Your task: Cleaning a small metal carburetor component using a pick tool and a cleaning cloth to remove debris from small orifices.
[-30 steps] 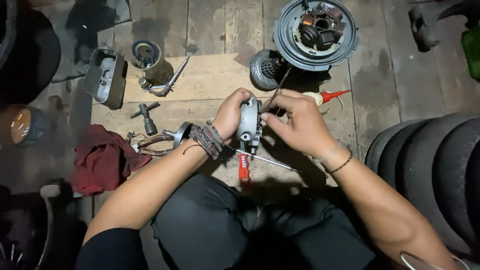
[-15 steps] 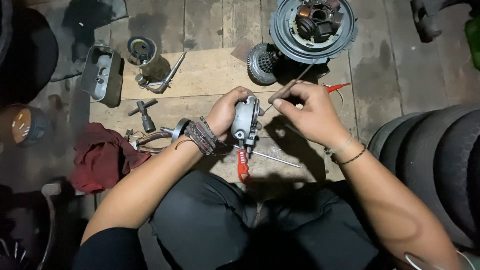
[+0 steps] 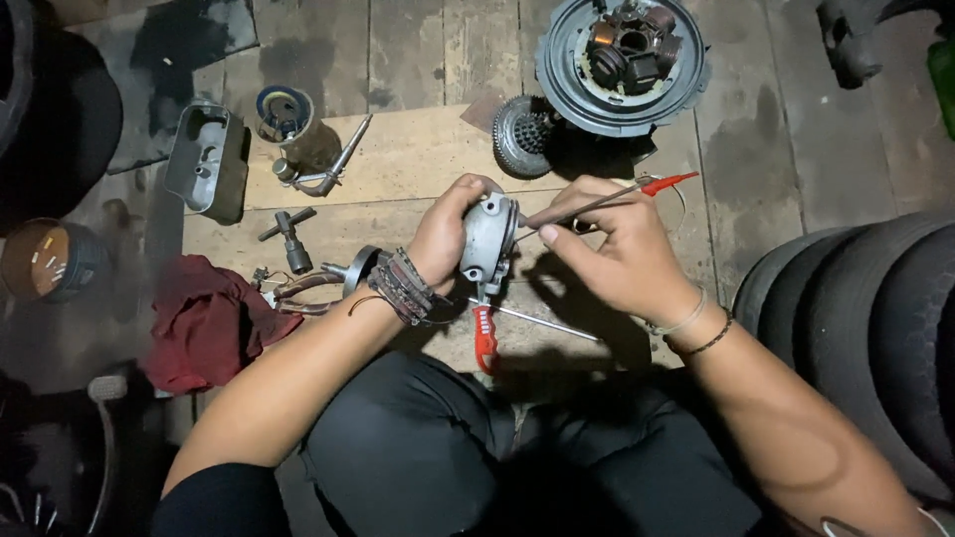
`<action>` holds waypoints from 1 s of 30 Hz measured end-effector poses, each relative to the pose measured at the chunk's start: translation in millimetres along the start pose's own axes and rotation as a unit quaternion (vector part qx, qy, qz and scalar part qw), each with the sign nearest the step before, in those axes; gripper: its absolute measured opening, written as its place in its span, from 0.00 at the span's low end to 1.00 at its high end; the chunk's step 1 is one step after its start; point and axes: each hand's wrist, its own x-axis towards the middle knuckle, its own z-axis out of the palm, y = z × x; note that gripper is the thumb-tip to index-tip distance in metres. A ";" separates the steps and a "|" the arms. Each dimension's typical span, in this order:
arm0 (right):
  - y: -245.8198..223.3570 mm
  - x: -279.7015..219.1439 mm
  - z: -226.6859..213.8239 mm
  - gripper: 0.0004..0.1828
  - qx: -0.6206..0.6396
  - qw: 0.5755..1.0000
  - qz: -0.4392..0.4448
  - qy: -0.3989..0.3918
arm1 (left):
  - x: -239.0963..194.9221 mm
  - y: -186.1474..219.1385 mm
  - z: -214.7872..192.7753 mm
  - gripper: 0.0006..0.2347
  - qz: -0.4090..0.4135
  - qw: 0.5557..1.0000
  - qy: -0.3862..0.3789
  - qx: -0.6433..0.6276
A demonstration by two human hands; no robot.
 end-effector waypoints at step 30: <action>29.0 -8.1 -4.0 0.05 -0.081 0.995 -0.055 -0.005 | -15.8 4.6 15.2 0.09 -0.057 0.998 0.016 -0.013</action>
